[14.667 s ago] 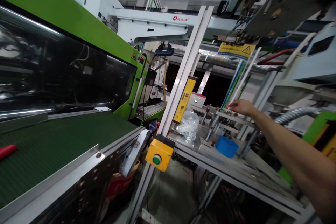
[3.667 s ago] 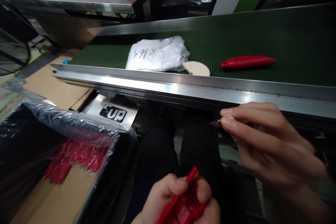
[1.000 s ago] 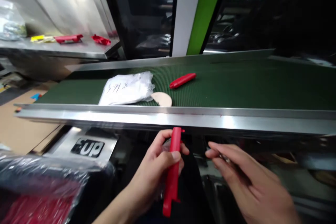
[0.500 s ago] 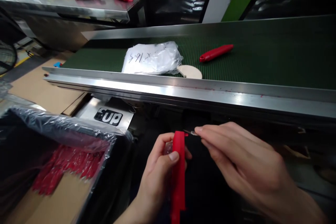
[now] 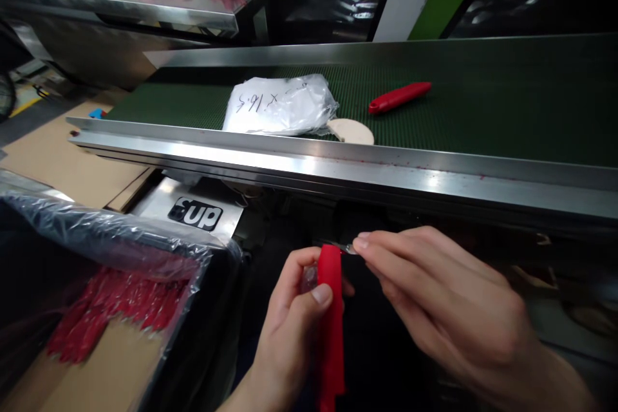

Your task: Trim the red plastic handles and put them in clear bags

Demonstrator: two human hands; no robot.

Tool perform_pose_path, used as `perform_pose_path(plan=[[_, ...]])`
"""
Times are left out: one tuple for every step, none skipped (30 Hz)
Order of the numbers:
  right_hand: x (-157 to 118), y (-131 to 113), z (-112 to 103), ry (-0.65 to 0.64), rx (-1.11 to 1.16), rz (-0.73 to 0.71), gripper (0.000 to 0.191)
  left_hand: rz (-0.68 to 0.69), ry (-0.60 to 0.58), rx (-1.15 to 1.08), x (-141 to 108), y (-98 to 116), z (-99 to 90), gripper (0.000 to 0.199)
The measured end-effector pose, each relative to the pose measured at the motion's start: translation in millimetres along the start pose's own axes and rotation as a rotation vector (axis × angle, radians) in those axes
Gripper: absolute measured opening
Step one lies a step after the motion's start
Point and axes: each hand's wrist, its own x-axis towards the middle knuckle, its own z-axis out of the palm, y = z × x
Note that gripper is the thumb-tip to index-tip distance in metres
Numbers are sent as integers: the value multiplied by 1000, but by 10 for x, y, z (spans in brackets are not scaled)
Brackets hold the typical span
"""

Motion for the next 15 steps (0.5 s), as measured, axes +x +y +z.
perform_pose_path(plan=[[0,0,1,-1,-1,-2,36,0,0,-2,0,3,1,24],[-3,0,0,0,-2,-2,35,-6,3,-2,-1,9,3,23],[-7,-1,-2,-2,-4,-2,35,-10,7,-3,-2,16,5,23],[-12,-3,-4,-2,-7,-1,35,-16,9,-3,-3,26,8,23],[-16,-4,-5,-3,-8,-1,35,-22,11,-1,-5,36,11,22],[-20,-5,-6,-4,-9,-1,35,-27,10,4,-5,44,12,22],[-23,-5,-7,-3,-10,-1,35,-29,6,7,-5,49,13,22],[-25,-5,-6,-1,-11,-3,35,-29,-3,6,-4,49,11,22],[-28,-4,-6,-2,-11,-3,35,-29,-12,4,-3,45,9,22],[-32,-4,-7,-8,-7,-2,35,-25,-18,-4,-2,36,5,22],[-38,-3,-10,-16,-1,1,35,-19,-22,-15,-2,24,0,22],[-47,-3,-13,-28,4,3,36,-12,-22,-29,-2,11,-4,22],[-59,-4,-17,-43,7,5,36,-13,-17,-40,-3,0,-8,22],[-74,-6,-22,-61,7,7,38,-21,-11,-49,-5,-9,-10,23],[-92,-8,-25,-77,5,7,39,-31,-5,-57,-7,-15,-11,23]])
